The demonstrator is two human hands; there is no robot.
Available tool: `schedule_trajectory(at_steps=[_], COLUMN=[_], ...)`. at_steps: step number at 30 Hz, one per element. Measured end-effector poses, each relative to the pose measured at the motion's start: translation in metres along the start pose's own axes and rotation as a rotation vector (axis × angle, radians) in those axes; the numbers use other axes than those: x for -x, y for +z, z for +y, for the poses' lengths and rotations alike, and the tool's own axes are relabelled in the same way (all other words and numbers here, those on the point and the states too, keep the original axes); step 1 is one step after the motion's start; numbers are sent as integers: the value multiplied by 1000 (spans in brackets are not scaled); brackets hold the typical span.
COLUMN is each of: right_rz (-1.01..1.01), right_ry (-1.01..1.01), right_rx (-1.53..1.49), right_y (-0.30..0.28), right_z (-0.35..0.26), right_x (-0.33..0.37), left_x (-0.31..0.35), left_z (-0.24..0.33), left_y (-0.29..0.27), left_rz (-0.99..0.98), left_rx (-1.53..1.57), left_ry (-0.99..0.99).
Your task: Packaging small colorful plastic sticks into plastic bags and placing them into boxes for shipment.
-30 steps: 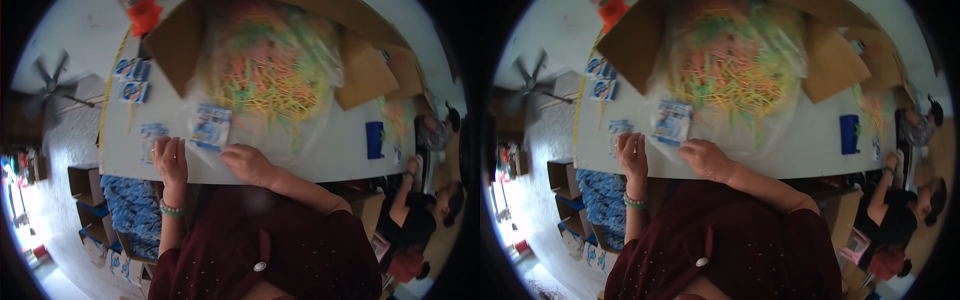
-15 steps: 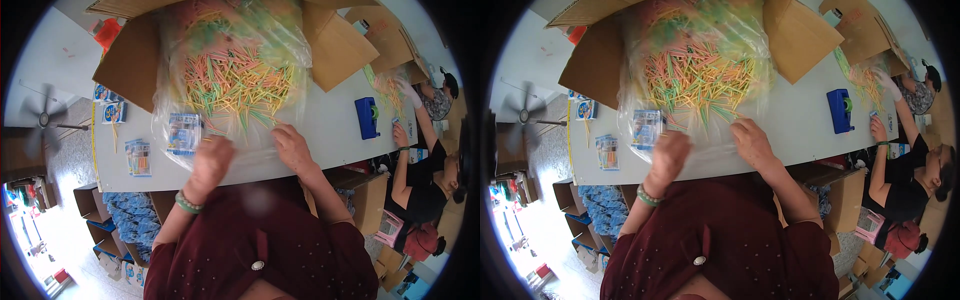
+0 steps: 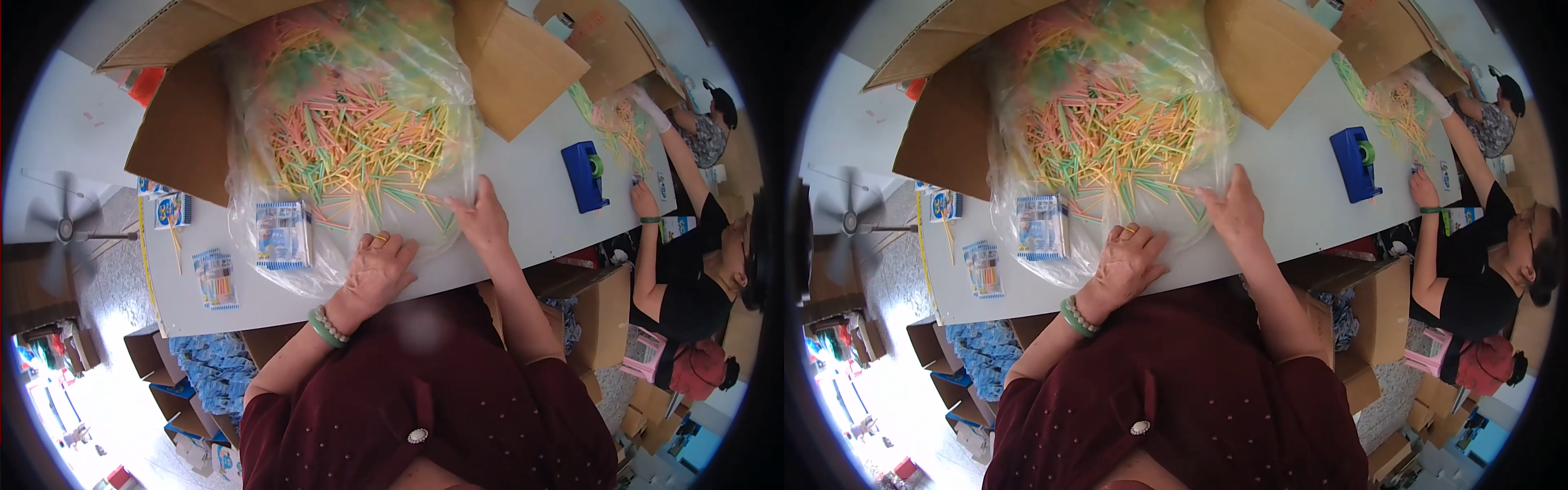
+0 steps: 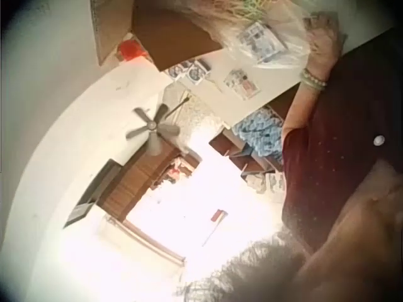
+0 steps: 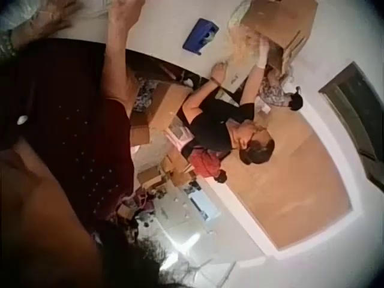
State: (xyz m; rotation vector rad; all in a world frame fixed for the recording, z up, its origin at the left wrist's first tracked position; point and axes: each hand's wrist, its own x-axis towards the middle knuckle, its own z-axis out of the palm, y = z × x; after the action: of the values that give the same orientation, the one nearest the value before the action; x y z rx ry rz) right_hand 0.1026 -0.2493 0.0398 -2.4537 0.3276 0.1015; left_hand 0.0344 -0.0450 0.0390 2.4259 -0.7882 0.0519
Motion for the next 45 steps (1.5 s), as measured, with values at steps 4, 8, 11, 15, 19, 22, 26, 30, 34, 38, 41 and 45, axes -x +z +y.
schedule_trajectory(at_steps=[4,8,11,15,19,22,26,30,34,38,41,45], right_rz=[-209,-481,-412,-366,-365,-381,-57,262,243,141,95,99], right_ry=[-50,-47,-91,-22,-7,-38,-210,-232,-257,-215,-179,-126], right_rx=[128,-880,-976,-896,-747,-760,-542,-7,212,-558,-743,-763], right_y=[8,6,3,-8,-11,-8,-1,11,22,12,2,14], right_z=[-1,-21,-24,8,41,41,15,-20,-10,12,7,16], right_x=[-19,-7,5,9,7,0,-36,-59,-73,-82,-73,-71], left_x=[3,4,3,1,-8,-7,-13,-29,-39,-53,-102,-180], left_z=[-9,-20,-15,-20,-12,-14,-7,-4,-8,-21,-24,-24], left_y=[12,9,-3,6,2,1,-10,-19,-16,-16,-29,-41], left_rz=[-23,252,300,171,79,-15,-133,-188,-132,14,181,26], left_rx=[-40,85,115,126,61,65,119,224,224,246,-36,-230], left_ry=[-59,-102,-118,-82,68,103,25,18,-9,-40,105,260])
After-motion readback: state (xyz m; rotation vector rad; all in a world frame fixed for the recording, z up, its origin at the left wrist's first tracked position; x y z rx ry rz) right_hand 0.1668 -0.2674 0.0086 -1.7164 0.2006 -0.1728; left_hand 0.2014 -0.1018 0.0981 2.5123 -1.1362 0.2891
